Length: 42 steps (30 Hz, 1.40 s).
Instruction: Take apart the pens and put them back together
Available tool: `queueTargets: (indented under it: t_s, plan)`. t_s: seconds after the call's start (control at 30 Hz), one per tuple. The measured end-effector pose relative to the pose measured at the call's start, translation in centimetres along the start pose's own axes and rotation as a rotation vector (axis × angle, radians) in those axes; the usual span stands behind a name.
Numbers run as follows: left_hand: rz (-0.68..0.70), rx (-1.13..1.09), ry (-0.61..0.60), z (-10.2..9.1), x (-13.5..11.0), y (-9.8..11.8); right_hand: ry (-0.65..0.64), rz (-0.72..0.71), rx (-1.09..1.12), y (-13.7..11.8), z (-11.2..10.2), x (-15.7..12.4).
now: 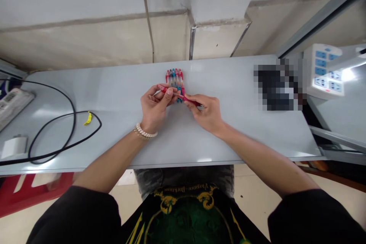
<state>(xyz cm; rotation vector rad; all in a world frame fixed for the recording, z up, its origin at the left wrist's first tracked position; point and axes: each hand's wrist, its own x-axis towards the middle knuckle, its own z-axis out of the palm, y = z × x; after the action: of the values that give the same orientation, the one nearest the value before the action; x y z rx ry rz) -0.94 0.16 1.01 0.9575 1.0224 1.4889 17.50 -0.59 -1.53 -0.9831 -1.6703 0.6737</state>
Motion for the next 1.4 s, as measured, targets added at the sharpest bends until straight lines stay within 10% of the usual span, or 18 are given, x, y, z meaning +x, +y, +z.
queueTargets:
  t_s: [0.27, 0.57, 1.2, 1.4]
  plan:
    - [-0.069, -0.022, 0.062, 0.2, -0.4, 0.1, 0.046, -0.245, -0.081, 0.2, -0.3, 0.4]
    - [-0.012, -0.043, 0.057, -0.4, 0.6, 0.2, -0.074, 0.226, 0.251, -0.9, -0.4, 0.8]
    - [-0.085, -0.009, 0.134, -0.5, 0.9, 0.1, 0.047, -0.362, -0.058, 1.0, -0.6, 0.6]
    - [-0.038, -0.036, 0.133, -0.5, 1.3, 0.2, -0.029, -0.04, 0.049, -0.8, -0.1, 0.4]
